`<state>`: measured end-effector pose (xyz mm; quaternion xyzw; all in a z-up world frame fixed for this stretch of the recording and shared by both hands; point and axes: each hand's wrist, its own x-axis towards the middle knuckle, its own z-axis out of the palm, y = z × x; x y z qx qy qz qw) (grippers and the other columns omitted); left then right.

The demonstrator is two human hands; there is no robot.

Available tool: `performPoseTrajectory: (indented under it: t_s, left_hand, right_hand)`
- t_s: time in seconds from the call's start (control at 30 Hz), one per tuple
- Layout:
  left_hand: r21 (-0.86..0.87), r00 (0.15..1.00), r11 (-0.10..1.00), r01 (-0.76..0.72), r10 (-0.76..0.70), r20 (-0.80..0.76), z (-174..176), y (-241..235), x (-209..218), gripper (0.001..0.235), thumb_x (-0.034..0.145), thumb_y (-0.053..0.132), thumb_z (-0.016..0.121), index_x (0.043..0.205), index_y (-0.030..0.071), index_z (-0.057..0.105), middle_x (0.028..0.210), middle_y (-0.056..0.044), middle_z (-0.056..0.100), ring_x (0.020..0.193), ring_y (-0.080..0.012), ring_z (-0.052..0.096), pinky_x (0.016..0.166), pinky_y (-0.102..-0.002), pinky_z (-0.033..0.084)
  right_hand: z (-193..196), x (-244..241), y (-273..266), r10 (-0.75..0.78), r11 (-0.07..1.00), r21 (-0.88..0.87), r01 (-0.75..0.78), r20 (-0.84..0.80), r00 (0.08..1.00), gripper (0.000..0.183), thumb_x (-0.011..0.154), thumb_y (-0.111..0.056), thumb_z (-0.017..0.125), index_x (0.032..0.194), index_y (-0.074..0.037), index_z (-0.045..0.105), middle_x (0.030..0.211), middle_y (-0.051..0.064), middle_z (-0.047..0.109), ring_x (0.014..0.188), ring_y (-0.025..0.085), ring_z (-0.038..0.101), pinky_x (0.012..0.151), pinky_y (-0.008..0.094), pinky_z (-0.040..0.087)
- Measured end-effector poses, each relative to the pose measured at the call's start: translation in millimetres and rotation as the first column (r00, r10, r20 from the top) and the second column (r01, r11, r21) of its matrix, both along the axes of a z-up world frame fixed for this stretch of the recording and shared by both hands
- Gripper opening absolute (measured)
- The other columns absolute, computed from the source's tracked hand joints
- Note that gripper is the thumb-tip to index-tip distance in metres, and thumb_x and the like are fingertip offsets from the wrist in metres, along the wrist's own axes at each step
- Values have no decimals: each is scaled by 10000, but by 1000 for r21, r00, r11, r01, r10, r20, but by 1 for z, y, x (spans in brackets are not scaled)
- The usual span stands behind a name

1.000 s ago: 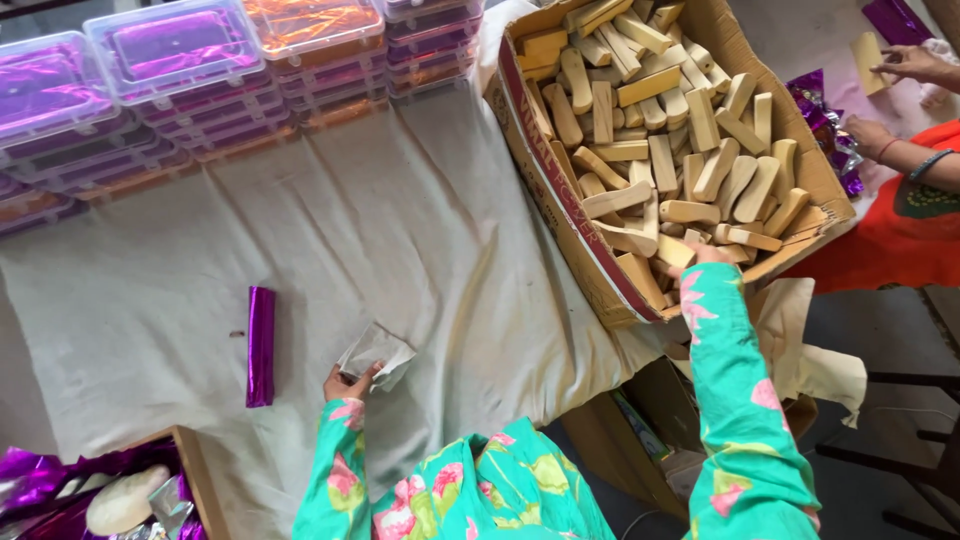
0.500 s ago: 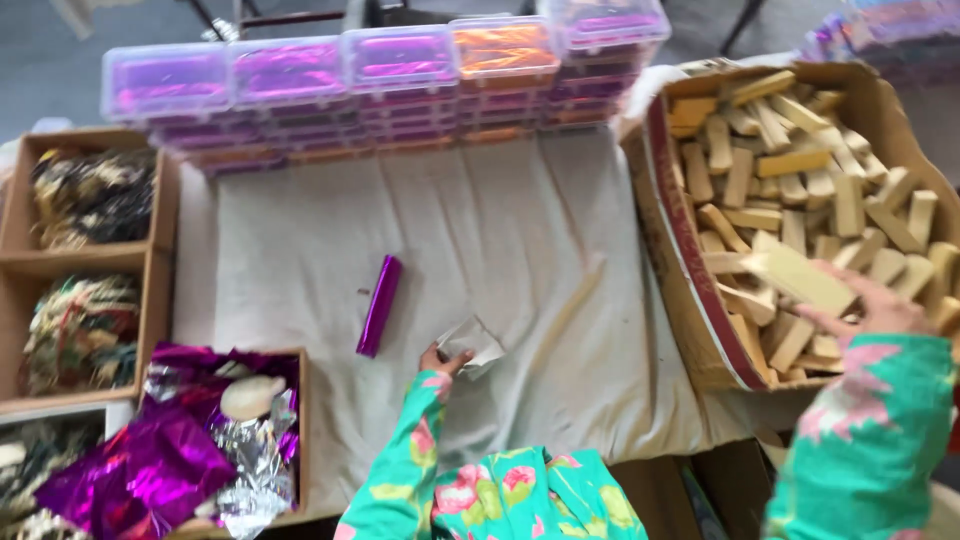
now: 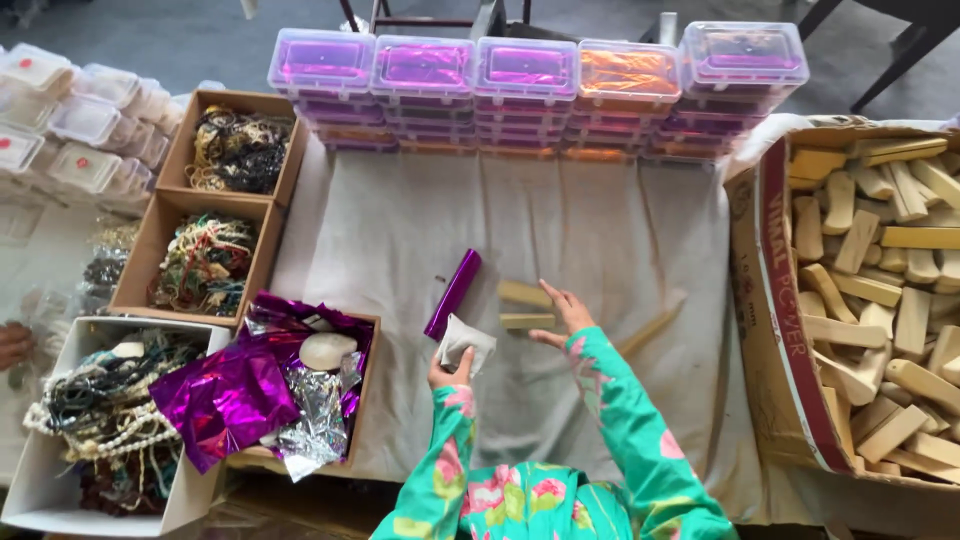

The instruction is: The person wraps a small wooden block in a purple metallic sheet, folds the edges, and places it on the table. They then pick up a white cloth and wipe the surface of two other wooden blocks before setting them down.

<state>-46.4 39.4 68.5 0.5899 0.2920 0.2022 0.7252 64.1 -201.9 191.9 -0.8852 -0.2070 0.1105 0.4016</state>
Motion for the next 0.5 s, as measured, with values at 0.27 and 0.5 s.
performPoseTrajectory:
  t_s: [0.27, 0.5]
  left_hand:
    - [-158, 848, 841, 518, -529, -35, -28, -79, 7, 492, 816, 213, 862, 1234, 41, 669, 1066, -64, 739, 924, -159, 701, 764, -322, 594]
    - [745, 600, 167, 645, -715, -359, 44, -75, -44, 792, 839, 378, 827, 1501, 166, 447, 1541, -116, 448, 1419, -336, 421, 1125, -579, 369]
  right_hand:
    - [-57, -93, -15, -58, 862, 481, 159, -219, 974, 578, 881, -109, 783, 1418, -144, 574, 1280, 107, 651, 1178, 238, 607, 1002, 362, 509]
    - [-81, -146, -146, -626, 776, 54, 628, 181, 758, 283, 856, 26, 628, 1050, -136, 755, 1057, 107, 729, 986, 311, 714, 877, 380, 556]
